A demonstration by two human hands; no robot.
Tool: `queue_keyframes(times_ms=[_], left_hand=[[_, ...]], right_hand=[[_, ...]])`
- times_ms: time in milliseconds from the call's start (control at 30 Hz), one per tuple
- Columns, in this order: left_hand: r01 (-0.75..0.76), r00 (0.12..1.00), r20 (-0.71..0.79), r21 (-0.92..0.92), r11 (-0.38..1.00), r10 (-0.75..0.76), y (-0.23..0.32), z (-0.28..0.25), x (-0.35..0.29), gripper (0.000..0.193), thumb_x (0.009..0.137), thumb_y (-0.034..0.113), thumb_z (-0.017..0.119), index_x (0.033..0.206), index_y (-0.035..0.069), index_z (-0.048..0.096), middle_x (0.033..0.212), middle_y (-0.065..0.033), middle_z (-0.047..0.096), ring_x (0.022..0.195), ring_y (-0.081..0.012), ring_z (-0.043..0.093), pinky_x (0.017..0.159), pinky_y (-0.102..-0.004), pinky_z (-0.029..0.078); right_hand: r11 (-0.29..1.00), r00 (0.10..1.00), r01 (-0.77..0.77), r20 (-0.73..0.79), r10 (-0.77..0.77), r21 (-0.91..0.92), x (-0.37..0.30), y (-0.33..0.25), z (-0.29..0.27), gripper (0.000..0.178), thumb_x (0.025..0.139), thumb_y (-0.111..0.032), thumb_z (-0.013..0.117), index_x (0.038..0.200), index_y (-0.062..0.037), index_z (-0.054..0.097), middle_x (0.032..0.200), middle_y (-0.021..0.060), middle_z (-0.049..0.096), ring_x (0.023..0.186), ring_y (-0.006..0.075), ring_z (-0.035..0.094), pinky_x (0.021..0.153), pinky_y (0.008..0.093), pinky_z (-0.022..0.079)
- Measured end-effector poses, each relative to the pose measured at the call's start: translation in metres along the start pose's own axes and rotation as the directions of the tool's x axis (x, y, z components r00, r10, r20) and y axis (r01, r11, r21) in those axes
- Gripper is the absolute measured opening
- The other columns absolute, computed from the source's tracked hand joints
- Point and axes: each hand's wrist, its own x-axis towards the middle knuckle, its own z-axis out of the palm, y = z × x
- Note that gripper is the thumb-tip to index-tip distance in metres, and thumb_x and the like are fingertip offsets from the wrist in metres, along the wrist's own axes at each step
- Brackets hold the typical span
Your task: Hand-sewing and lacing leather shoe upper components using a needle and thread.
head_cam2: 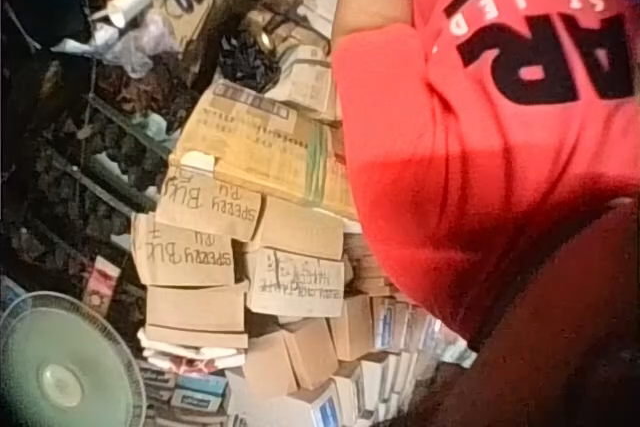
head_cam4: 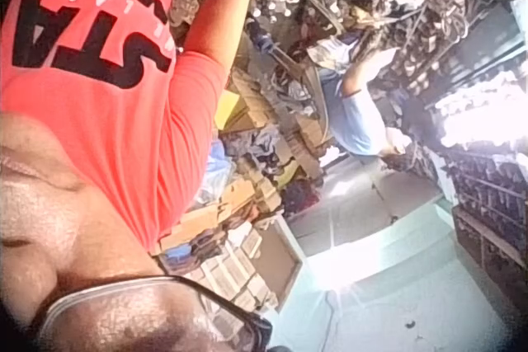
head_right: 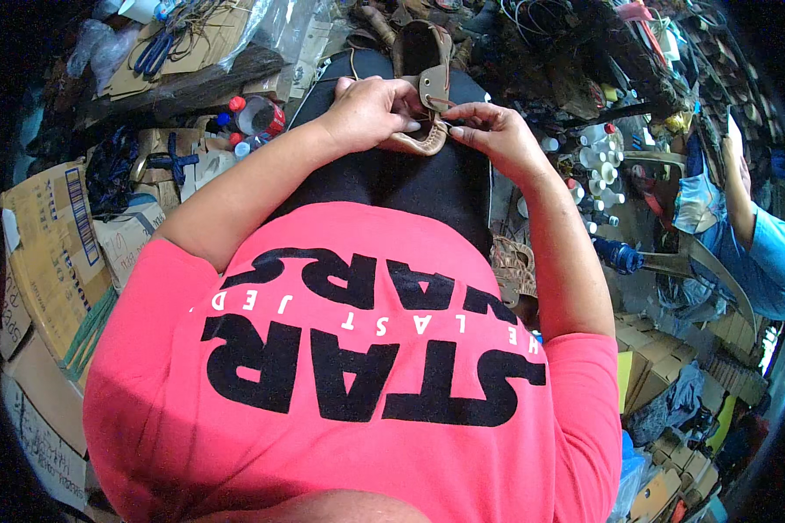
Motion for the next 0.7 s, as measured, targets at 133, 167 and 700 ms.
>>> queue_keyframes(times_ms=[133, 167, 700], left_hand=[[0.040, 0.999, 0.033, 0.034, 0.999, -0.041, 0.007, 0.004, 0.007, 0.031, 0.070, 0.027, 0.072, 0.099, 0.017, 0.066, 0.086, -0.0041, 0.069, 0.088, -0.0223, 0.064, 0.086, -0.0432, 0.032], [0.037, 0.999, 0.037, 0.065, 0.997, -0.039, 0.008, 0.004, 0.010, 0.033, 0.070, 0.028, 0.073, 0.101, 0.018, 0.065, 0.087, -0.0049, 0.069, 0.088, -0.0236, 0.064, 0.085, -0.0434, 0.032], [-0.239, 0.971, 0.046, 0.265, 0.934, 0.235, -0.001, -0.010, -0.002, 0.013, 0.080, 0.019, 0.060, 0.090, 0.013, 0.064, 0.088, -0.0051, 0.065, 0.093, -0.0278, 0.058, 0.080, -0.0429, 0.043]], right_hand=[[0.996, 0.999, -0.007, 0.031, 0.009, -0.087, 0.008, -0.007, 0.003, 0.019, 0.081, -0.006, 0.068, 0.099, -0.0015, 0.064, 0.091, 0.0001, 0.063, 0.085, 0.0055, 0.054, 0.080, 0.0218, 0.044], [0.993, 0.999, 0.002, 0.041, 0.002, -0.114, 0.010, -0.011, 0.005, 0.015, 0.080, -0.006, 0.069, 0.094, -0.0013, 0.064, 0.087, -0.0006, 0.063, 0.082, 0.0053, 0.054, 0.078, 0.0217, 0.044], [0.986, 0.993, 0.095, -0.052, -0.103, -0.140, -0.005, 0.000, -0.009, 0.012, 0.079, -0.011, 0.072, 0.081, -0.0037, 0.062, 0.078, -0.0026, 0.056, 0.070, 0.0067, 0.050, 0.067, 0.0225, 0.042]])
